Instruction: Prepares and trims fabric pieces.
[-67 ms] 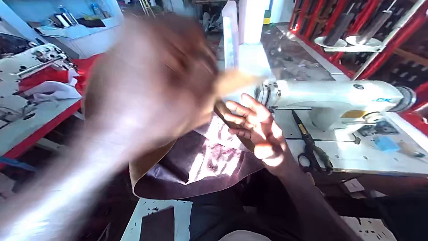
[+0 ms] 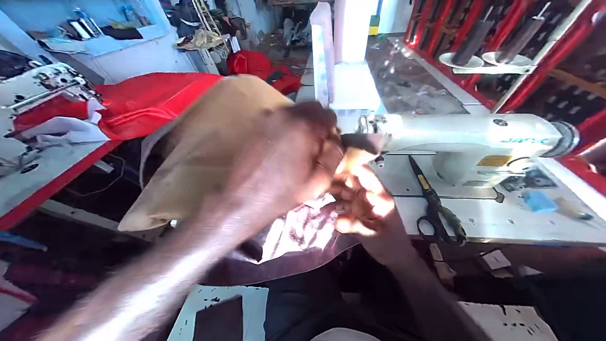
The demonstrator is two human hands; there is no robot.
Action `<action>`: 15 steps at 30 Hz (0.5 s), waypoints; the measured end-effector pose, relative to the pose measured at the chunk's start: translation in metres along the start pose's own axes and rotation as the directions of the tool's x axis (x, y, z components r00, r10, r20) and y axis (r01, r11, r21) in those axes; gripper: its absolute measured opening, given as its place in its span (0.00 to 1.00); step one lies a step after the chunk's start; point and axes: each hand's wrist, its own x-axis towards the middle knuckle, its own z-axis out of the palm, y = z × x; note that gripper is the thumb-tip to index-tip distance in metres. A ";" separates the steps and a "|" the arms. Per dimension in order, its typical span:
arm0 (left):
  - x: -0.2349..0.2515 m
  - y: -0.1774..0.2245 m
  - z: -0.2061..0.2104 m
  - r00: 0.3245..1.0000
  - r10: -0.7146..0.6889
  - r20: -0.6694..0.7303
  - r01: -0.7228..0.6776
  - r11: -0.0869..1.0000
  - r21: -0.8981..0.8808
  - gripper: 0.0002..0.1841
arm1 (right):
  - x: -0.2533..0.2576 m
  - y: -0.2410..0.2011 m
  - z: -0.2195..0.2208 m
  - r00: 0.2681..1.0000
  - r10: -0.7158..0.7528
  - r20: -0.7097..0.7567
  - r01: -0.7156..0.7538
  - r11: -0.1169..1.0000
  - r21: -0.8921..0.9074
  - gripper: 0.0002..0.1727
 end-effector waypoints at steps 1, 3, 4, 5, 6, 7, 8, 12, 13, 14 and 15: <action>-0.002 0.002 0.028 0.999 0.005 0.045 -0.005 1.000 0.006 0.14 | -0.009 0.005 0.004 0.990 0.067 -0.126 -0.066 0.998 0.008 0.29; -0.008 -0.002 0.070 0.991 -0.004 0.136 0.011 0.999 -0.050 0.14 | -0.024 0.022 -0.001 0.920 0.160 -0.359 -0.167 0.986 0.012 0.32; -0.011 -0.005 0.082 0.984 -0.018 0.176 0.034 0.996 -0.087 0.15 | -0.030 0.031 -0.010 0.887 0.174 -0.428 -0.206 0.978 -0.028 0.42; -0.014 -0.008 0.088 0.977 -0.025 0.210 0.050 0.992 -0.115 0.15 | -0.035 0.041 -0.022 0.872 0.173 -0.457 -0.237 0.968 -0.087 0.52; -0.018 -0.012 0.090 0.972 -0.022 0.236 0.054 0.990 -0.128 0.15 | -0.039 0.049 -0.034 0.877 0.159 -0.452 -0.255 0.954 -0.159 0.57; -0.020 -0.016 0.090 0.965 -0.018 0.262 0.054 0.989 -0.134 0.15 | -0.044 0.056 -0.045 0.901 0.132 -0.412 -0.250 0.936 -0.247 0.58; -0.021 -0.019 0.088 0.957 -0.013 0.291 0.056 0.989 -0.139 0.15 | -0.046 0.061 -0.053 0.929 0.094 -0.357 -0.218 0.920 -0.326 0.56; -0.014 -0.031 0.074 0.933 -0.006 0.359 0.080 0.978 -0.192 0.15 | -0.034 0.056 -0.059 0.987 0.016 -0.162 -0.089 0.887 -0.453 0.29; -0.011 -0.034 0.071 0.944 -0.009 0.329 0.066 0.985 -0.162 0.15 | -0.030 0.051 -0.056 0.992 0.001 -0.129 -0.055 0.909 -0.414 0.22; -0.006 -0.035 0.067 0.957 -0.016 0.291 0.050 0.993 -0.109 0.14 | -0.027 0.047 -0.052 0.993 -0.003 -0.114 -0.036 0.942 -0.335 0.12; -0.001 -0.037 0.065 0.971 -0.021 0.238 0.035 0.998 -0.052 0.12 | -0.026 0.042 -0.046 0.996 0.024 -0.088 -0.041 0.980 -0.196 0.06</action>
